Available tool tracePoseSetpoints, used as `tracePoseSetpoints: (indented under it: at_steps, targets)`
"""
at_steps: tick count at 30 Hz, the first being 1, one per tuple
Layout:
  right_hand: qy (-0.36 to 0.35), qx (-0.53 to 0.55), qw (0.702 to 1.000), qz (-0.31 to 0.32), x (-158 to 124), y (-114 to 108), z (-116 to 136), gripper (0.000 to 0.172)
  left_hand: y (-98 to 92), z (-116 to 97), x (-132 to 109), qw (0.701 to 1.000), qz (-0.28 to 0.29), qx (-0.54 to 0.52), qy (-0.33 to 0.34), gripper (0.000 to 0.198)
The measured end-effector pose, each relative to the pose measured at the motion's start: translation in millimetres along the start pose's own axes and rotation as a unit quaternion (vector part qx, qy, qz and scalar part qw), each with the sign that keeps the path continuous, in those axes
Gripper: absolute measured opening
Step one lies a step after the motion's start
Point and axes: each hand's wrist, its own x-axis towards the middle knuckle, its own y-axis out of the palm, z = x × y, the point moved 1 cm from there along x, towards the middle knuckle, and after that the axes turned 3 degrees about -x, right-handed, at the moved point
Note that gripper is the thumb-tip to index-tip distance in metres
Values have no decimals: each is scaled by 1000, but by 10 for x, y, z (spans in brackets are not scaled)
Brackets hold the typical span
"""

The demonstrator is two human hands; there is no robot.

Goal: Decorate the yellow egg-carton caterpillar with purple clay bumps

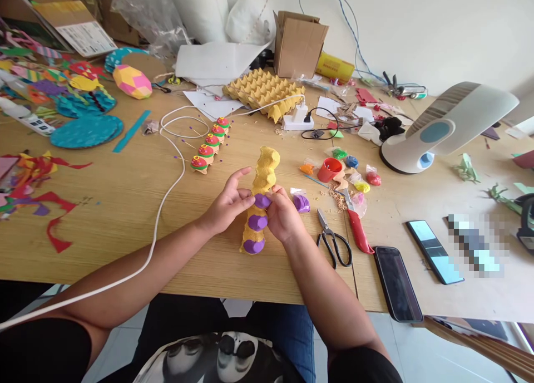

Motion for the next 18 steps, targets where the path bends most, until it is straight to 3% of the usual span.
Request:
tracePoseSetpoints:
  at_steps: [6, 12, 18]
  targets:
    - [2, -18, 999, 39, -5, 5, -30, 35, -6, 28, 38, 983, -49, -142, -103, 81]
    - [13, -29, 998, 49, -27, 14, -46, 38, -3, 7, 33, 982, -32, -154, -103, 52]
    - [13, -39, 997, 60, -36, 48, -49, 40, -1, 15, 37, 978, -50, -175, -100, 63]
